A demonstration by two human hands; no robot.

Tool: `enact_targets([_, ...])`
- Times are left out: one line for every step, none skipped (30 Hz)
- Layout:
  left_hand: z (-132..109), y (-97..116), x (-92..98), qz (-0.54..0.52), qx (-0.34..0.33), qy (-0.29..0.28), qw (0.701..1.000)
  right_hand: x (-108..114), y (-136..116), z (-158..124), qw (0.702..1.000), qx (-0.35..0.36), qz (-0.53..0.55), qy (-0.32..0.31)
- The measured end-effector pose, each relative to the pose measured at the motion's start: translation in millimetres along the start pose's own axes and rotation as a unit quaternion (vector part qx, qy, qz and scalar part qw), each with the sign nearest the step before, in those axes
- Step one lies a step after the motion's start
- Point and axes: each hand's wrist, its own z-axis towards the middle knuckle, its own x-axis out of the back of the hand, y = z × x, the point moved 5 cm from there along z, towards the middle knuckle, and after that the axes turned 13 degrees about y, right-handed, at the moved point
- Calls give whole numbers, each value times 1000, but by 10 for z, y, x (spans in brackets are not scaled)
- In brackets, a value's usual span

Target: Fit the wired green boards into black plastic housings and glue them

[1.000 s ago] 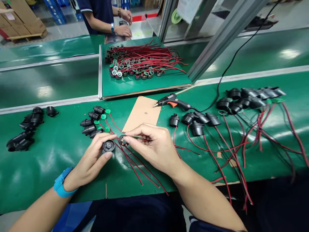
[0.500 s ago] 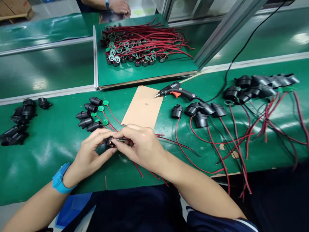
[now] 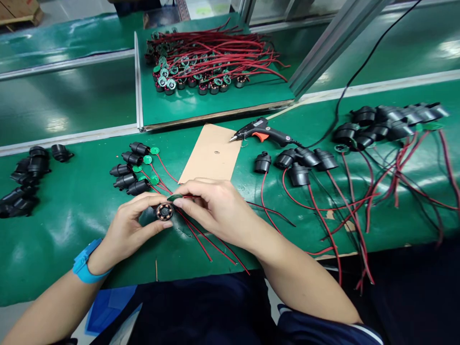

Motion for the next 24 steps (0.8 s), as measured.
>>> enact_targets([-5,-4,-10,-1,-1,-4,1000,-23,-19,5,1000,23,-1,12])
enact_targets([-9,-8,-19,-2,-1,-8,1000,-47,-34,9,999,42,-1,18])
enact_targets([-10,-13,-23,-2,1,-10,1000,-66,-44,10,998,55,-3,21])
enact_targets([-9,-18,-22,-2,2,-9,1000,-78,-46,10,998,61,-7,20])
enact_targets([-6,-22,-18,-2,4,-7,1000,-79,-43,8,998,62,-14,19])
enact_targets([-3,-25,-12,-1,5,-5,1000,-72,-39,6,998,62,-22,18])
enact_targets([-1,-28,-4,-1,6,-2,1000,-58,-35,2,998,60,-32,17])
enact_targets([1,-32,4,0,8,0,1000,-43,-30,-3,997,58,-40,15])
enact_targets([-1,-36,8,2,8,-1,1000,-30,-24,-9,997,55,-47,12])
enact_targets([-4,-39,10,3,7,-2,1000,-22,-20,-15,997,53,-52,7])
enact_targets([-8,-42,15,5,5,2,1000,-22,-14,-21,997,52,-54,-2])
enact_targets([-12,-47,24,7,4,12,1000,-30,-7,-28,997,52,-55,-14])
enact_targets([-17,-52,29,10,4,22,1000,-43,4,-34,997,52,-57,-25])
enact_targets([-22,-52,24,14,-4,23,1000,-58,20,-38,996,52,-58,-36])
enact_targets([-29,-47,4,22,-16,13,1000,-73,40,-41,996,51,-61,-45])
enact_targets([-35,-40,-24,33,-31,-5,999,-88,65,-42,995,48,-62,-54])
enact_targets([-41,-37,-56,46,-45,-26,998,-100,93,-42,995,43,-62,-63])
enact_targets([-45,-34,-85,62,-58,-44,995,-110,120,-41,995,36,-60,-73])
enact_targets([-47,-35,-104,80,-70,-54,993,-119,145,-40,995,28,-53,-86])
enact_targets([-46,-39,-117,97,-77,-58,991,-125,164,-38,994,19,-40,-98])
enact_targets([-44,-43,-123,110,-82,-56,989,-130,180,-36,994,6,-21,-109])
enact_targets([-43,-38,-124,117,-93,-50,987,-134,192,-35,993,-12,4,-118])
enact_targets([-44,-28,-123,118,-106,-43,986,-140,202,-34,991,-36,38,-126])
enact_targets([-46,-13,-113,113,-119,-29,986,-150,210,-36,986,-64,78,-132])
